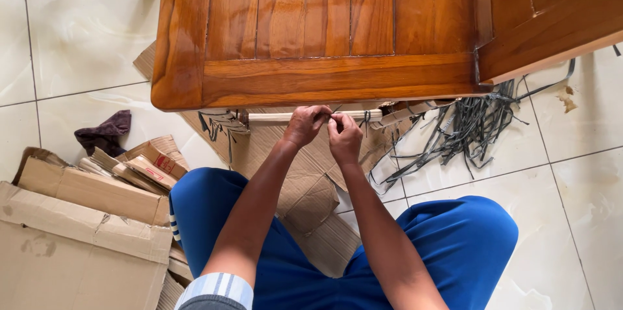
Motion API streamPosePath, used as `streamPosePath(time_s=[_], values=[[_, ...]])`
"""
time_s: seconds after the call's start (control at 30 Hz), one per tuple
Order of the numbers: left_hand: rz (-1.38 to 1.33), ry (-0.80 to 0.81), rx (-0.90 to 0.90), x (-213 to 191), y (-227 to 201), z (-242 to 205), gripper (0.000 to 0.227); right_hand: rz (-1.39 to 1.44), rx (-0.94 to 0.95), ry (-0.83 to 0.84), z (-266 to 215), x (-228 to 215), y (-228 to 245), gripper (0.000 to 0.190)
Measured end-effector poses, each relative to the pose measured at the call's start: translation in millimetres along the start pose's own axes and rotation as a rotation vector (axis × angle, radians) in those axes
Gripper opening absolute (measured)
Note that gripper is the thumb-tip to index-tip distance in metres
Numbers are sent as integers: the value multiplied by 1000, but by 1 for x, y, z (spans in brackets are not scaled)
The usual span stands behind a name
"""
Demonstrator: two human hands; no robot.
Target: Tying rubber strips to the bottom frame of a wooden chair.
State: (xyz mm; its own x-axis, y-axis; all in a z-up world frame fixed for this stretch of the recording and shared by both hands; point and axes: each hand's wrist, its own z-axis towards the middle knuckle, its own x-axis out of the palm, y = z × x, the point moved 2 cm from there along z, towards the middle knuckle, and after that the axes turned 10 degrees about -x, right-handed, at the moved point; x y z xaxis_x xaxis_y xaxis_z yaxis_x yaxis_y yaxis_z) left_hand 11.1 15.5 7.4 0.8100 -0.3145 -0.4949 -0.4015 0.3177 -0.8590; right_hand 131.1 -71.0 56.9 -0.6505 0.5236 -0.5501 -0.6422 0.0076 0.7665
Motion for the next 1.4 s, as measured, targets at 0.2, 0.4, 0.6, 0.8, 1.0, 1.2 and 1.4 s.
streamPosePath(time_s=[0.2, 0.4, 0.6, 0.8, 1.0, 1.2, 1.4], values=[[29, 19, -52, -1, 3, 0, 15, 554, 430, -2, -1, 3, -8, 11], [28, 75, -43, -13, -17, 1, 12, 767, 602, -26, -13, 20, -39, 14], [-22, 179, -76, -23, -28, 3, 14, 750, 626, 32, -10, 14, -36, 15], [-34, 173, -177, -15, -20, 5, 14, 753, 600, 34, -14, 21, -49, 17], [-9, 113, -176, -6, -13, 5, 13, 705, 546, -42, -16, 22, -48, 17], [25, 34, -97, 4, -5, 5, 13, 575, 547, -80, -26, 15, -45, 15], [40, -10, -47, 13, -1, 4, 14, 501, 538, -61, -36, 1, -30, 14]])
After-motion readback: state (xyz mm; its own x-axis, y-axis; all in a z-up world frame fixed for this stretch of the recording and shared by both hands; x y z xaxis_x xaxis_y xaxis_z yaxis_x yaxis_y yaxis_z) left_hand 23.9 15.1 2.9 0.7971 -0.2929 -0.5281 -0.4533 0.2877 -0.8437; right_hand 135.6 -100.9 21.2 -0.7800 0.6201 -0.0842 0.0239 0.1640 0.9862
